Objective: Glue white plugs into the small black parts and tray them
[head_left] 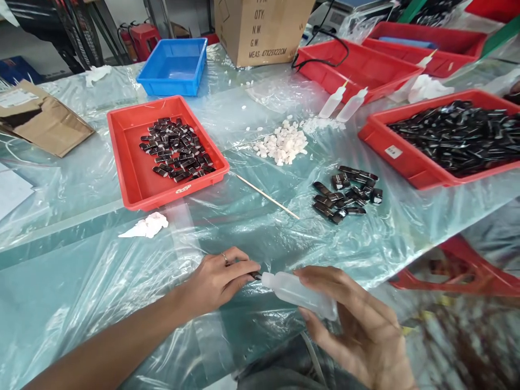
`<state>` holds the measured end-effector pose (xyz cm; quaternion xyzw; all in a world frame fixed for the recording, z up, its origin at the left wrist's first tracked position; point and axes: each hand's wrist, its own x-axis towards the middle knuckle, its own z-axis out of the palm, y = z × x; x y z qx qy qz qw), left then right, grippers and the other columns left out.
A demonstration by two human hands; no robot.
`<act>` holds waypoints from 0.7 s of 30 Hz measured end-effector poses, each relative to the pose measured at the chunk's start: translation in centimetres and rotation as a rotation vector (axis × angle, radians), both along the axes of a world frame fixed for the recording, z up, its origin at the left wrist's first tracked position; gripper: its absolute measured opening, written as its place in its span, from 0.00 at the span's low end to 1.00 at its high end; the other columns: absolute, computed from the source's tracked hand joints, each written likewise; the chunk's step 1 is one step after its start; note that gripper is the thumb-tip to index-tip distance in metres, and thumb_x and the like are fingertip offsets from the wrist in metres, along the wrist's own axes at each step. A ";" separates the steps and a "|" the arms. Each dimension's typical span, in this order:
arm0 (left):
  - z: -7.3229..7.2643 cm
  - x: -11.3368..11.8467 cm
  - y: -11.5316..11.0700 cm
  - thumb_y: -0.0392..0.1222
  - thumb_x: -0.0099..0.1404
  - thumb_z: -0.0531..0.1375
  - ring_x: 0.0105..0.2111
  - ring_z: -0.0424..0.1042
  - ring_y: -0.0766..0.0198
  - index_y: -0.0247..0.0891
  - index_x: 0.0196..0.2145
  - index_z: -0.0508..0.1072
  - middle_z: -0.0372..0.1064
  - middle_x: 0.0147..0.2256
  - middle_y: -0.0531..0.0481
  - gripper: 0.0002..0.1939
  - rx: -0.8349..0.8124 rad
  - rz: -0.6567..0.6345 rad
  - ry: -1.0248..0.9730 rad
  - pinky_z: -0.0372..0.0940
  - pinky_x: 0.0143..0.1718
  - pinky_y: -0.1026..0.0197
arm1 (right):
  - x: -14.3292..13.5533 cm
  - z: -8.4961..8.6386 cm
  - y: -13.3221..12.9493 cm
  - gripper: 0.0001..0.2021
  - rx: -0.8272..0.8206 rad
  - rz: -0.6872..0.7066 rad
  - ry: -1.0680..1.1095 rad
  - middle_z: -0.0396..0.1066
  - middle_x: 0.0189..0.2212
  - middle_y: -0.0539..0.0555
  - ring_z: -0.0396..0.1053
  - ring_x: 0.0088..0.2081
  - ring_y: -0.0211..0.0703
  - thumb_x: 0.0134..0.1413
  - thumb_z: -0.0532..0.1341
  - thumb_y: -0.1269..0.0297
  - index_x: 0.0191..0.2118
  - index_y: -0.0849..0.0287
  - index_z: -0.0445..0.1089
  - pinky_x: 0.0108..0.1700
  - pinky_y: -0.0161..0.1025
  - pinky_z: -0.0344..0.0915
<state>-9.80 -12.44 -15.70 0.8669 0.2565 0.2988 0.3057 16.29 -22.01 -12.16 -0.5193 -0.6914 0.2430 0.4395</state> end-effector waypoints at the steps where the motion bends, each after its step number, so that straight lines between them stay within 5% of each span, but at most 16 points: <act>1: 0.0 0.0 0.0 0.36 0.81 0.56 0.27 0.76 0.70 0.43 0.55 0.75 0.79 0.44 0.47 0.11 -0.008 -0.001 -0.003 0.71 0.29 0.66 | 0.0 0.0 -0.3 0.25 0.010 -0.008 -0.026 0.82 0.50 0.56 0.83 0.47 0.52 0.59 0.69 0.72 0.60 0.43 0.74 0.45 0.44 0.83; 6: -0.1 0.0 -0.1 0.36 0.81 0.55 0.28 0.78 0.70 0.44 0.55 0.75 0.78 0.44 0.47 0.12 -0.002 -0.010 -0.001 0.72 0.30 0.66 | -0.2 -0.1 -0.7 0.29 0.046 -0.022 -0.073 0.83 0.50 0.57 0.83 0.45 0.57 0.57 0.69 0.72 0.63 0.40 0.73 0.46 0.52 0.83; 21: -0.2 0.1 0.0 0.37 0.80 0.57 0.34 0.82 0.64 0.43 0.54 0.74 0.83 0.43 0.46 0.09 0.044 -0.004 -0.032 0.72 0.32 0.64 | -0.3 0.0 0.3 0.26 0.092 -0.028 -0.079 0.83 0.48 0.58 0.83 0.45 0.52 0.60 0.68 0.70 0.62 0.45 0.73 0.46 0.46 0.83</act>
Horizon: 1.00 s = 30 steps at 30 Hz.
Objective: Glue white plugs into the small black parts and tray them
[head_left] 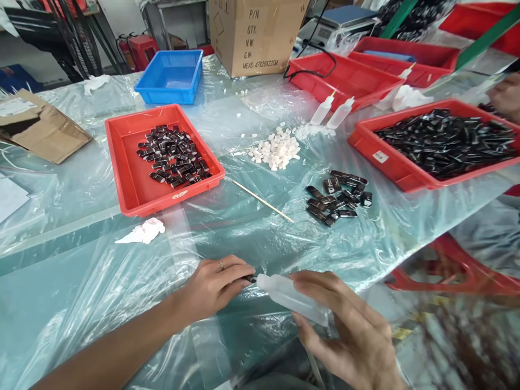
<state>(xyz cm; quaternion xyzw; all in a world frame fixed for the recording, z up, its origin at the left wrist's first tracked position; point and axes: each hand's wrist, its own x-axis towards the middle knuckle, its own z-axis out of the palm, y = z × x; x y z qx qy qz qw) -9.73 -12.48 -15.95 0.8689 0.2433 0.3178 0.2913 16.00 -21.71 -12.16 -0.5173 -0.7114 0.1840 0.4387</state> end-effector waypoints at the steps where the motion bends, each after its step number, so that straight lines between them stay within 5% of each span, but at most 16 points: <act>1: 0.1 0.0 -0.1 0.37 0.80 0.57 0.35 0.82 0.63 0.43 0.54 0.73 0.83 0.43 0.46 0.09 -0.002 0.012 -0.009 0.72 0.32 0.63 | 0.0 0.0 0.3 0.24 -0.020 0.004 0.069 0.83 0.47 0.57 0.83 0.46 0.52 0.60 0.68 0.70 0.60 0.44 0.74 0.44 0.44 0.83; 7: 0.9 -0.5 -0.7 0.39 0.81 0.52 0.27 0.72 0.65 0.43 0.51 0.69 0.76 0.37 0.52 0.08 -0.151 0.067 0.140 0.69 0.34 0.60 | 0.6 -0.6 1.4 0.13 -0.124 -0.085 0.360 0.85 0.42 0.54 0.84 0.44 0.46 0.61 0.69 0.65 0.50 0.46 0.80 0.43 0.32 0.83; 16: 1.0 -0.7 -0.7 0.42 0.83 0.46 0.37 0.78 0.61 0.46 0.53 0.69 0.78 0.42 0.51 0.13 -0.237 0.110 0.122 0.72 0.44 0.59 | 0.1 -1.1 1.8 0.13 -0.109 -0.053 0.381 0.86 0.41 0.53 0.84 0.43 0.41 0.59 0.70 0.65 0.49 0.45 0.80 0.45 0.26 0.80; 25: 0.0 -0.4 -0.2 0.52 0.82 0.55 0.24 0.73 0.67 0.47 0.55 0.72 0.82 0.40 0.52 0.12 -0.244 0.068 0.042 0.67 0.27 0.64 | -0.6 -1.1 1.7 0.16 -0.081 -0.022 0.344 0.84 0.42 0.56 0.84 0.45 0.47 0.60 0.68 0.68 0.52 0.45 0.78 0.43 0.33 0.83; 30: -1.0 -0.3 -0.3 0.55 0.78 0.61 0.24 0.74 0.68 0.46 0.48 0.71 0.79 0.36 0.54 0.12 -0.224 0.075 -0.013 0.65 0.26 0.65 | -0.4 -1.1 1.8 0.15 -0.064 -0.004 0.299 0.85 0.42 0.56 0.85 0.43 0.47 0.59 0.68 0.69 0.51 0.46 0.78 0.42 0.33 0.83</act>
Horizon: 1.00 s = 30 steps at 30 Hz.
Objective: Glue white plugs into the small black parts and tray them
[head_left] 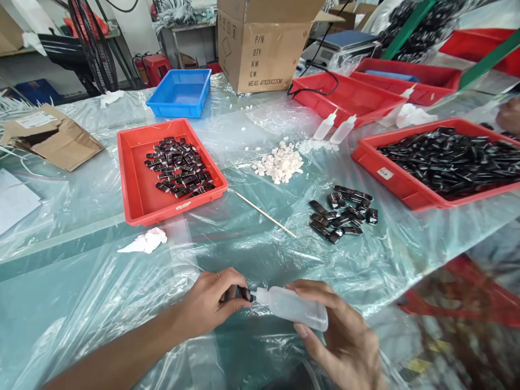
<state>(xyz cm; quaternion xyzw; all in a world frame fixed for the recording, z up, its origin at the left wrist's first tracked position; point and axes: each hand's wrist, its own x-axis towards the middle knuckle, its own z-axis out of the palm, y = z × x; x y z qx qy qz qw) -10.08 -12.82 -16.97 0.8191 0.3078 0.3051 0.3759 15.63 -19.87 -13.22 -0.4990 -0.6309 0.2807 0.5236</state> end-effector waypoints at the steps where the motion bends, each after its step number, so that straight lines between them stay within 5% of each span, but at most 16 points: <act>1: -0.1 0.0 0.0 0.55 0.78 0.61 0.24 0.73 0.68 0.46 0.47 0.71 0.78 0.34 0.54 0.12 0.002 0.005 0.001 0.64 0.25 0.65 | 0.0 0.0 0.0 0.15 0.005 0.003 -0.015 0.85 0.42 0.56 0.85 0.43 0.47 0.59 0.68 0.69 0.51 0.46 0.77 0.42 0.33 0.83; 15: 0.5 0.2 0.0 0.53 0.78 0.62 0.23 0.71 0.69 0.46 0.45 0.69 0.80 0.35 0.53 0.10 -0.001 0.022 -0.012 0.65 0.25 0.66 | 0.3 0.0 -0.8 0.21 0.074 0.014 -0.091 0.83 0.44 0.57 0.83 0.44 0.48 0.57 0.67 0.72 0.55 0.46 0.75 0.43 0.36 0.83; 30: -0.5 -0.2 -0.1 0.52 0.78 0.62 0.22 0.67 0.70 0.46 0.48 0.68 0.75 0.32 0.56 0.10 0.033 -0.045 0.010 0.62 0.26 0.65 | 0.4 -0.8 -1.9 0.25 0.059 0.037 -0.167 0.83 0.48 0.59 0.85 0.43 0.56 0.57 0.69 0.68 0.59 0.40 0.73 0.44 0.48 0.86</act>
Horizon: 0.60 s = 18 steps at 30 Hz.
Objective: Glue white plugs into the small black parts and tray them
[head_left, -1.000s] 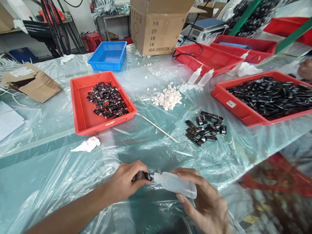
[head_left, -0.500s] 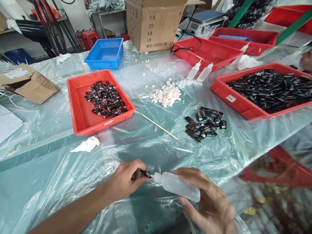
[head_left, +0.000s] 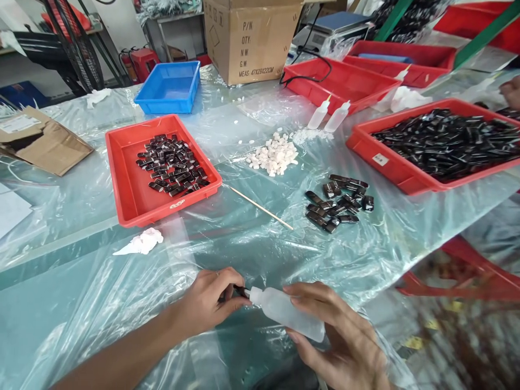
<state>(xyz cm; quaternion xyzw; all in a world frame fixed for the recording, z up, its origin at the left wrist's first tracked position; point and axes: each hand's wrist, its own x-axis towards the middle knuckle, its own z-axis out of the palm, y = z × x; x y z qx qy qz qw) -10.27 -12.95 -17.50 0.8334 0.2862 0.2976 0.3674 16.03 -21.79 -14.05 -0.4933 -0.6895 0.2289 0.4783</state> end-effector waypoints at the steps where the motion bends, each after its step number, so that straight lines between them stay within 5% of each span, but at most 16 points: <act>1: 0.0 0.0 0.0 0.52 0.78 0.62 0.22 0.67 0.70 0.46 0.47 0.68 0.75 0.32 0.57 0.10 0.008 0.002 0.002 0.62 0.26 0.65 | 0.0 -0.1 -0.1 0.26 -0.005 0.002 -0.007 0.84 0.48 0.59 0.85 0.44 0.57 0.57 0.69 0.67 0.60 0.39 0.73 0.44 0.49 0.87; 9: 0.0 0.1 -0.2 0.53 0.79 0.60 0.22 0.69 0.69 0.45 0.46 0.67 0.75 0.31 0.58 0.10 0.101 0.025 0.044 0.62 0.26 0.63 | -0.1 0.0 -0.2 0.32 0.006 -0.014 -0.079 0.85 0.48 0.57 0.86 0.41 0.61 0.58 0.68 0.65 0.67 0.32 0.70 0.46 0.60 0.87; 18: 0.6 0.4 -0.2 0.52 0.80 0.60 0.22 0.73 0.70 0.44 0.44 0.69 0.79 0.31 0.58 0.11 0.124 0.018 0.017 0.65 0.28 0.64 | 0.3 -0.1 -0.8 0.35 -0.039 0.012 -0.063 0.84 0.50 0.55 0.86 0.43 0.61 0.58 0.68 0.65 0.68 0.28 0.68 0.43 0.56 0.88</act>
